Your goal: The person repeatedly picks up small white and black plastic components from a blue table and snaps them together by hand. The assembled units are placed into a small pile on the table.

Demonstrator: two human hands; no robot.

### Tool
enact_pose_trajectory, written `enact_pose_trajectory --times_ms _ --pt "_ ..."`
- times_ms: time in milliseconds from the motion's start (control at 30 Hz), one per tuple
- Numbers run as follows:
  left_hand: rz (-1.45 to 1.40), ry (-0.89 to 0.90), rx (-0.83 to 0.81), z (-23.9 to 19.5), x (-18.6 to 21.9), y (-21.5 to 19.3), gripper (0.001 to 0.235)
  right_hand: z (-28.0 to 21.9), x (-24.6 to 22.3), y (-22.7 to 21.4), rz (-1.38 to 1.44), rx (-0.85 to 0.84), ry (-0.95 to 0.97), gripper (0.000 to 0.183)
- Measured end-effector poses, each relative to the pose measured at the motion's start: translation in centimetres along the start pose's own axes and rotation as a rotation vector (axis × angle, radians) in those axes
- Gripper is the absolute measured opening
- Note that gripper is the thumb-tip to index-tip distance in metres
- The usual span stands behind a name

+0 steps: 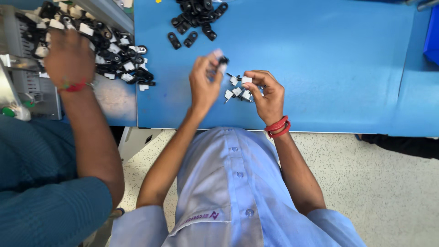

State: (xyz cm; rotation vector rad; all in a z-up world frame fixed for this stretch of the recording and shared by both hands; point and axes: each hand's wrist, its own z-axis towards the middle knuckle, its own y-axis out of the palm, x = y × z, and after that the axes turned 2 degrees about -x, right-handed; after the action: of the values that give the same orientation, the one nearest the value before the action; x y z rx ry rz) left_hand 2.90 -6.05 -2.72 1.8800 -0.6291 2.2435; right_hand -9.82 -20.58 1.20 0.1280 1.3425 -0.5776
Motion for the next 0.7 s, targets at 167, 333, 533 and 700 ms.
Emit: enact_pose_trajectory --times_ms 167,333,533,700 --pt "-0.417 -0.048 -0.176 -4.8 4.4 0.3 0.045 0.6 -3.0 0.9 -0.033 0.098 -0.003 0.024" --pt "-0.853 -0.234 -0.263 -4.7 4.1 -1.9 0.026 0.5 -6.2 1.4 -0.043 0.008 -0.050 0.026" --pt "-1.395 -0.689 -0.653 -6.1 3.2 -4.9 0.031 0.1 -9.6 1.0 -0.184 -0.175 -0.226 0.031" --pt "-1.191 -0.719 -0.742 -5.5 4.5 -6.9 0.023 0.2 -11.8 1.0 -0.082 -0.273 -0.297 0.031"
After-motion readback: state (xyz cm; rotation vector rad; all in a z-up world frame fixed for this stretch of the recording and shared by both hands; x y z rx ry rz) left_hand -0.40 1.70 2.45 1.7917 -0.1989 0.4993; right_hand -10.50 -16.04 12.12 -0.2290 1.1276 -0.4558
